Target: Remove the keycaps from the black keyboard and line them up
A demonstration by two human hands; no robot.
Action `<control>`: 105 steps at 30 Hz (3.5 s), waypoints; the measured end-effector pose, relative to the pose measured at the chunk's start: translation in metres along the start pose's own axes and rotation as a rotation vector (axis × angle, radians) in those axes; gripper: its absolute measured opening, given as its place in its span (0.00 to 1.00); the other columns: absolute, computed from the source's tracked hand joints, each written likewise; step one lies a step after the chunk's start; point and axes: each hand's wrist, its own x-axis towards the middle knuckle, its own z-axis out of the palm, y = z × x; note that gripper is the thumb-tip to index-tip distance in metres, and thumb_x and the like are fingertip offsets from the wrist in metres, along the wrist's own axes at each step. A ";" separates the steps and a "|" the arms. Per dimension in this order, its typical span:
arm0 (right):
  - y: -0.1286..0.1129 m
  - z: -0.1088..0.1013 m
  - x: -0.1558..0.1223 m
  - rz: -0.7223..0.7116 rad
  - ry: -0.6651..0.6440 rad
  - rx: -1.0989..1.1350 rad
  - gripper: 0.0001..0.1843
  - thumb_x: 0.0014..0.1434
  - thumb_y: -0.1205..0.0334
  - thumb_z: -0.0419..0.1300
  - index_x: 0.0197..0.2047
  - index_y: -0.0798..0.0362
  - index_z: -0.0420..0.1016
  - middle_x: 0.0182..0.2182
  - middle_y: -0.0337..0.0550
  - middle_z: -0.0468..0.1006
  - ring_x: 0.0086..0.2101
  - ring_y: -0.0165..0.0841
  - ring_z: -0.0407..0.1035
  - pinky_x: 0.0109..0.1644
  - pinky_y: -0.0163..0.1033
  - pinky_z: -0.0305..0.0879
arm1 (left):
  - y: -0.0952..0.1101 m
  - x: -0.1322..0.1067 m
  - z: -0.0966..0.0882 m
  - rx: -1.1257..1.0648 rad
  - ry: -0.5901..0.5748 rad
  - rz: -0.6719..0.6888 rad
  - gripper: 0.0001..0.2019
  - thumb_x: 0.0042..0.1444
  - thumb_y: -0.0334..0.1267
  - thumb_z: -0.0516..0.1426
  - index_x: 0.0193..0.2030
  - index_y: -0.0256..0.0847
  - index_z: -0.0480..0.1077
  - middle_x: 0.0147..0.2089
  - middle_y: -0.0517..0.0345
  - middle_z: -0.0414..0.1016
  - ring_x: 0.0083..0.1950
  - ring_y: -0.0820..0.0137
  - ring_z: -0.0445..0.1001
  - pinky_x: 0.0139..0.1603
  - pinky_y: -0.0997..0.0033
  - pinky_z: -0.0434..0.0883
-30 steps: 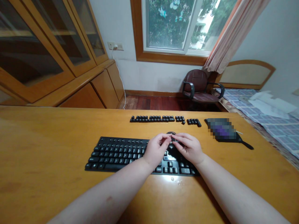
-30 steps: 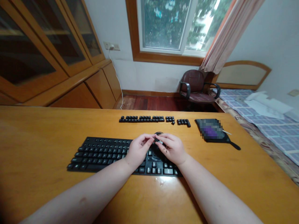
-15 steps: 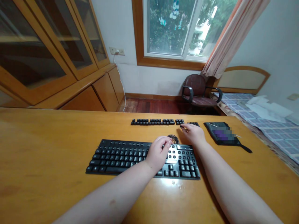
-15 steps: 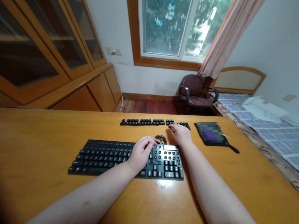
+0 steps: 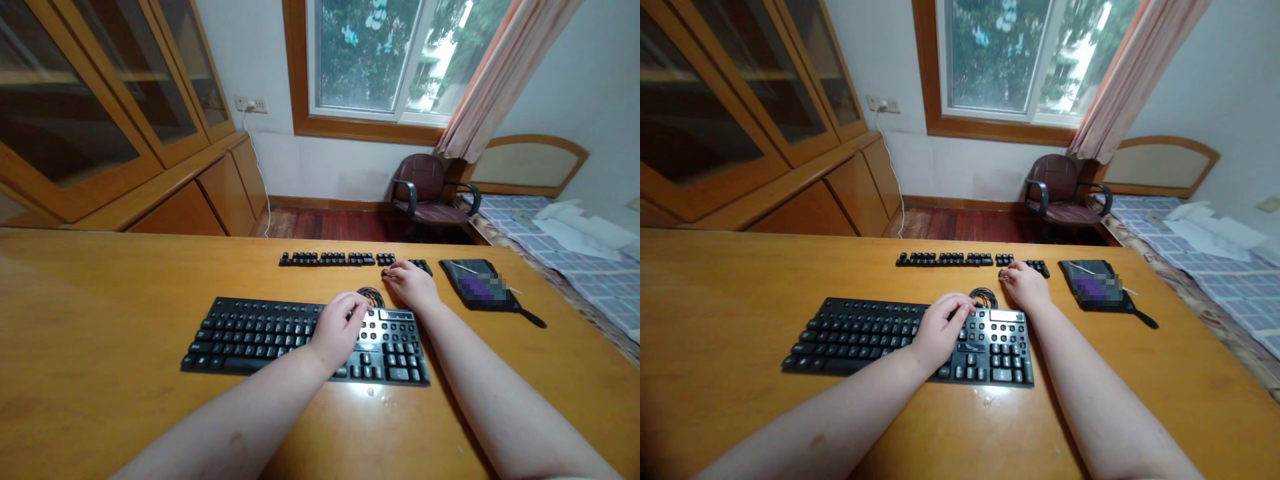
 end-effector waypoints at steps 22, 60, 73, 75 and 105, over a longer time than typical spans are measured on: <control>-0.002 -0.006 0.001 0.060 -0.020 -0.042 0.16 0.58 0.54 0.53 0.46 0.46 0.76 0.42 0.44 0.71 0.34 0.32 0.69 0.35 0.36 0.62 | -0.001 0.000 0.000 0.004 -0.007 0.004 0.11 0.60 0.35 0.49 0.32 0.40 0.70 0.37 0.54 0.73 0.42 0.67 0.71 0.47 0.65 0.67; 0.014 0.001 0.005 0.235 -0.065 -0.091 0.14 0.58 0.56 0.52 0.42 0.46 0.77 0.39 0.42 0.73 0.34 0.32 0.68 0.33 0.34 0.58 | -0.003 -0.001 0.001 -0.002 -0.014 -0.003 0.10 0.60 0.34 0.50 0.32 0.39 0.70 0.37 0.56 0.73 0.43 0.69 0.71 0.47 0.68 0.67; 0.016 0.006 0.003 0.214 0.040 -0.033 0.13 0.57 0.57 0.53 0.42 0.47 0.76 0.39 0.42 0.73 0.36 0.33 0.68 0.34 0.35 0.59 | -0.002 0.000 0.001 -0.006 0.003 -0.006 0.10 0.60 0.36 0.50 0.32 0.39 0.70 0.37 0.55 0.74 0.43 0.68 0.71 0.47 0.66 0.67; 0.014 0.005 0.003 0.192 0.054 -0.024 0.13 0.57 0.57 0.53 0.43 0.47 0.75 0.39 0.42 0.74 0.36 0.33 0.68 0.34 0.35 0.60 | -0.002 0.000 0.001 -0.005 -0.005 -0.006 0.10 0.60 0.35 0.49 0.31 0.39 0.70 0.37 0.55 0.73 0.42 0.68 0.71 0.47 0.67 0.67; 0.008 0.008 0.006 0.136 0.006 0.019 0.13 0.58 0.56 0.52 0.41 0.45 0.77 0.37 0.41 0.74 0.33 0.31 0.68 0.34 0.34 0.59 | -0.001 0.000 0.001 0.020 0.002 -0.012 0.10 0.59 0.36 0.50 0.31 0.39 0.71 0.37 0.54 0.74 0.43 0.67 0.71 0.48 0.65 0.67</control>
